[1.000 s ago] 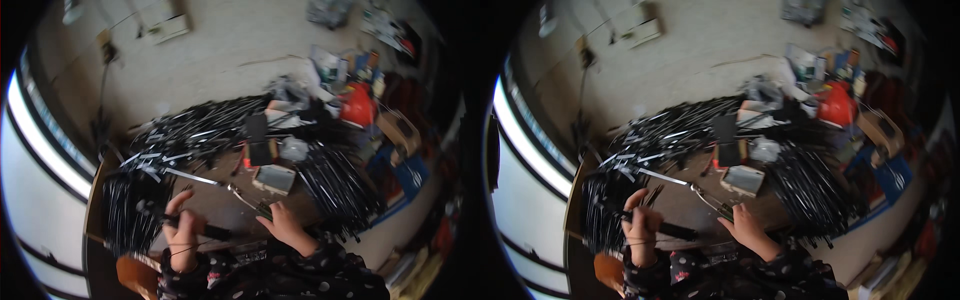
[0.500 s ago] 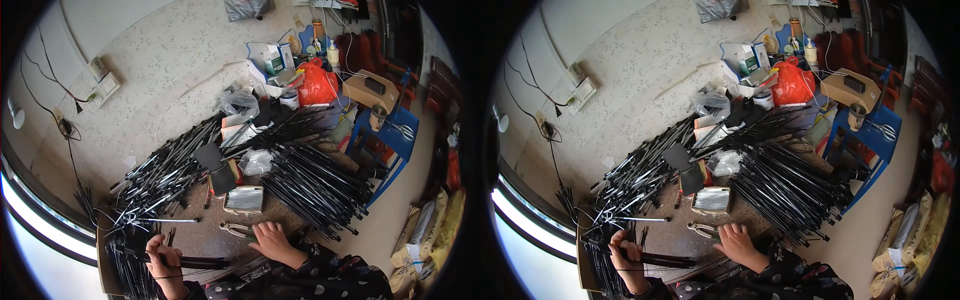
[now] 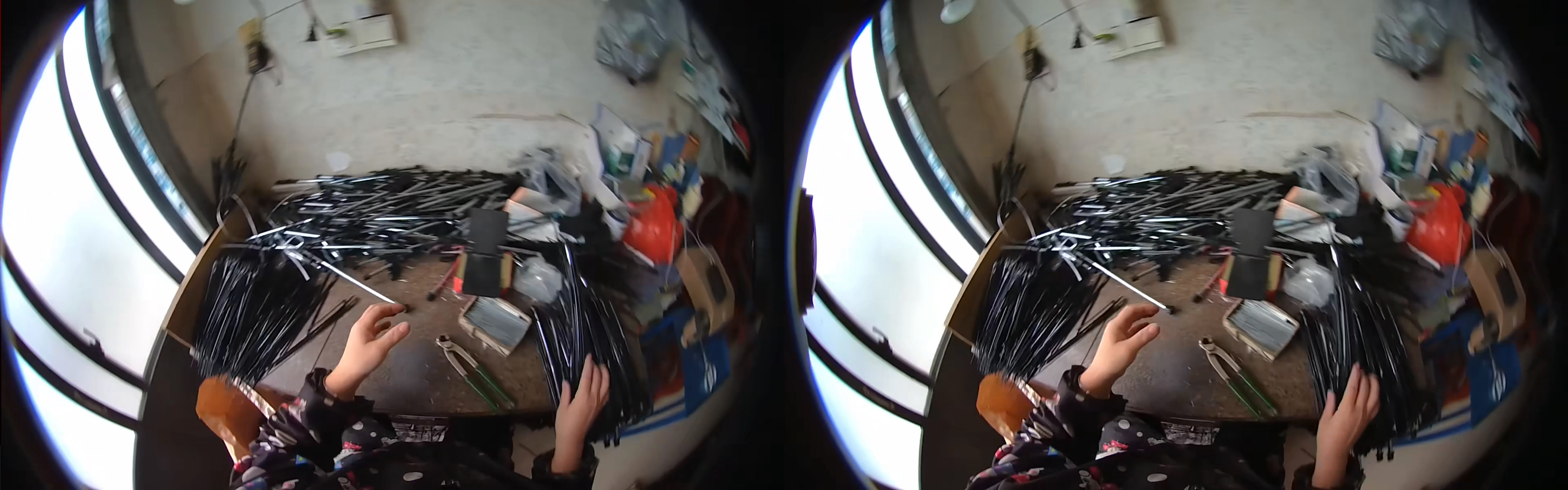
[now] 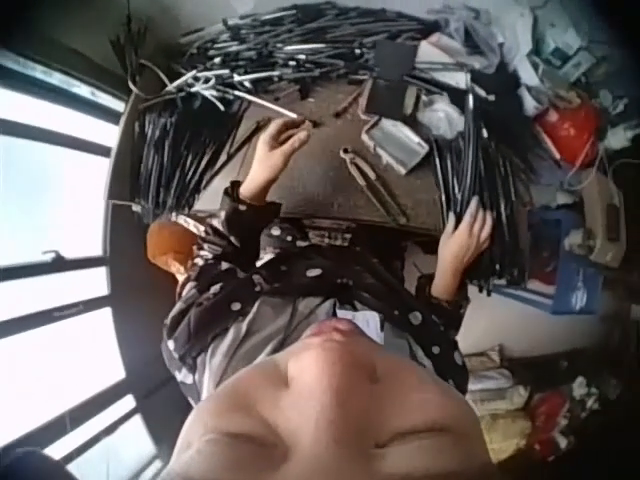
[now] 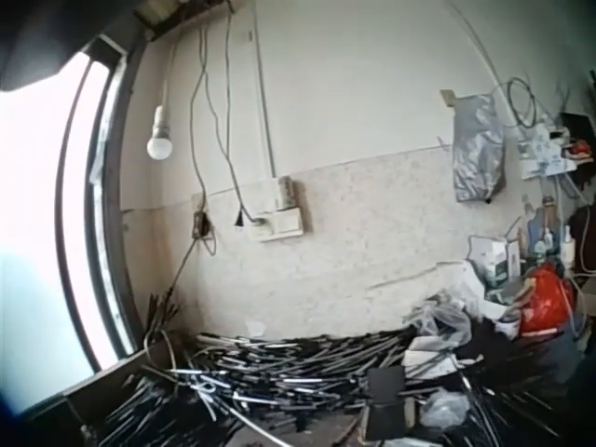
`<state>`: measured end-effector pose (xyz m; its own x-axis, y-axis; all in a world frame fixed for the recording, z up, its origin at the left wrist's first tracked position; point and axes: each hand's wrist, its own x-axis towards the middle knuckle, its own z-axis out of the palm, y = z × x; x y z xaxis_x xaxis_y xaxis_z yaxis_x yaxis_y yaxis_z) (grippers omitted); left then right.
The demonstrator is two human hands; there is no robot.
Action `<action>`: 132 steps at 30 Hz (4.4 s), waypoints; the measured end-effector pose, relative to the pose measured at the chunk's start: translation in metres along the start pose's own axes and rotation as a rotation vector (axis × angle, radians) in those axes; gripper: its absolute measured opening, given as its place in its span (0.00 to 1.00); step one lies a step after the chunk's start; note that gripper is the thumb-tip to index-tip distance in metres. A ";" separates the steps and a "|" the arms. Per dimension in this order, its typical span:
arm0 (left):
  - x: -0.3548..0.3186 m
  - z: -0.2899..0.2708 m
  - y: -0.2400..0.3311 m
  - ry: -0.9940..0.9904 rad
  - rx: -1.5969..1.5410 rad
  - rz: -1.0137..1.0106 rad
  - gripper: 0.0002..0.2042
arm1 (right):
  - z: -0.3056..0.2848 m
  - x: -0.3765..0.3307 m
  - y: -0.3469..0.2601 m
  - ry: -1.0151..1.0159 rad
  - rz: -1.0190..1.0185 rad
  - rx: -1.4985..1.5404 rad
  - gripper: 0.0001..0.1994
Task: Manually attaching plastic fittings to black cables and bundling them at a workbench.
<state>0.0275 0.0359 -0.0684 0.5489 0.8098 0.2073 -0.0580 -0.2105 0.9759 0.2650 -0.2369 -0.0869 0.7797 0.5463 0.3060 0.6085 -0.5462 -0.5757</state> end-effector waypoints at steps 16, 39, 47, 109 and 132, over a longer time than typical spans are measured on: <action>0.166 -0.195 -0.111 0.960 1.294 0.038 0.15 | -0.002 -0.023 -0.044 -0.129 -0.203 -0.565 0.25; -0.098 0.086 0.006 -0.569 0.510 0.538 0.08 | 0.081 -0.050 -0.044 -0.518 0.589 1.705 0.22; -0.093 0.126 0.022 -0.380 0.497 1.127 0.09 | 0.043 -0.089 0.016 -0.966 0.853 2.180 0.25; 0.002 -0.064 0.000 -0.224 -0.093 0.390 0.33 | 0.160 0.070 -0.178 -0.671 -0.252 1.198 0.21; 0.000 -0.062 0.029 -0.605 -0.503 0.252 0.13 | 0.111 0.027 -0.220 -0.634 -0.366 1.284 0.17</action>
<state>-0.0255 0.0634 -0.0357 0.8154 0.3061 0.4913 -0.5268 0.0406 0.8490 0.1361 -0.0314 -0.0361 0.2161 0.8913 0.3986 -0.0548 0.4186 -0.9065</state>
